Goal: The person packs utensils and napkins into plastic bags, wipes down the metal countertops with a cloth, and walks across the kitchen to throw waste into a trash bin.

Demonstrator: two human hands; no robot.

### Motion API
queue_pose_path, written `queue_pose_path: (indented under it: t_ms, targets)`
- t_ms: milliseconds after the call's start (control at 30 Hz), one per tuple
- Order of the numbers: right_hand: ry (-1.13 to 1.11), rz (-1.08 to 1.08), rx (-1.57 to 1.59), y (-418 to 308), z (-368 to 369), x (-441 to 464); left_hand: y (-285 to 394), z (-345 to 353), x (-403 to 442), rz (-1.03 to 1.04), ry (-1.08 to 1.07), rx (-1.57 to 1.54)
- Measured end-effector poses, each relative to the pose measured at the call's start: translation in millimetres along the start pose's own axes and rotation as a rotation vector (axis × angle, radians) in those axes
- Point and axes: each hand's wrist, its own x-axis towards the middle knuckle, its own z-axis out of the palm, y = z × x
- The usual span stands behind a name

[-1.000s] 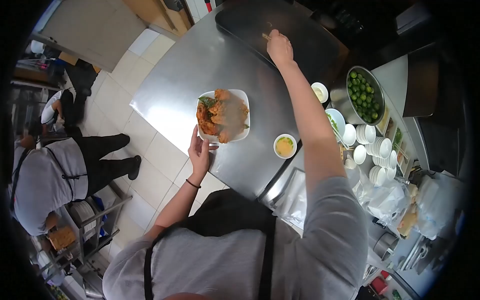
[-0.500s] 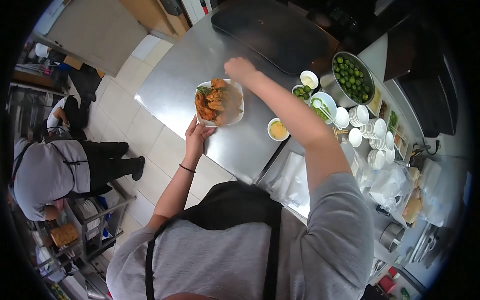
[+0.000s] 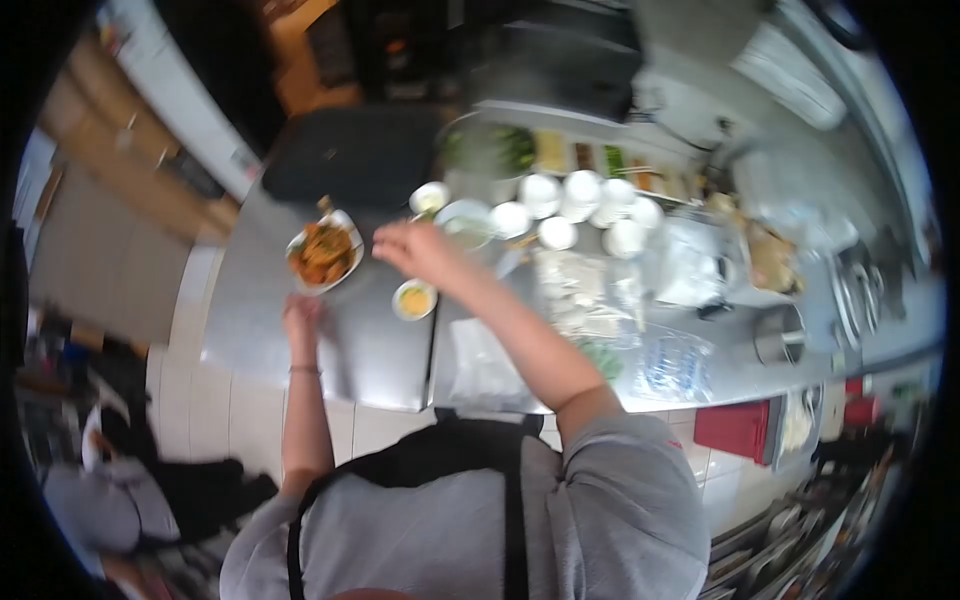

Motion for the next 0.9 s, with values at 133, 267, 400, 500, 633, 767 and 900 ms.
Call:
queue_pose_path:
  t_ms: [133, 267, 400, 500, 633, 767, 900]
  targets:
    - [0.175, -0.023, -0.104, 2.4, -88.7, -76.4, 41.7, 78.0, -14.6, 0.485, 0.394, 0.375]
    - [0.420, 0.123, -0.054, 4.1, -156.5, -163.2, 102.2, 201.9, -96.9, 0.953, 0.123, 0.412]
    - [0.604, 0.081, -0.217, 21.7, -226.9, -229.0, 153.7, 355.8, -190.8, 1.365, -0.129, 0.533]
    - [0.602, 0.045, -0.238, 32.7, -280.0, -275.2, 181.4, 450.0, -231.7, 1.442, -0.392, 0.351]
    - [0.549, 0.097, -0.290, 64.4, -327.2, -341.4, 222.9, 536.9, -263.4, 1.101, -0.808, 0.019]
    - [0.537, 0.187, -0.419, 99.3, -355.9, -395.2, 226.8, 574.6, -250.8, 0.917, -0.875, -0.017]
    - [0.576, 0.298, -0.387, 116.7, -371.9, -434.9, 210.1, 548.7, -281.2, 0.991, -0.594, 0.374]
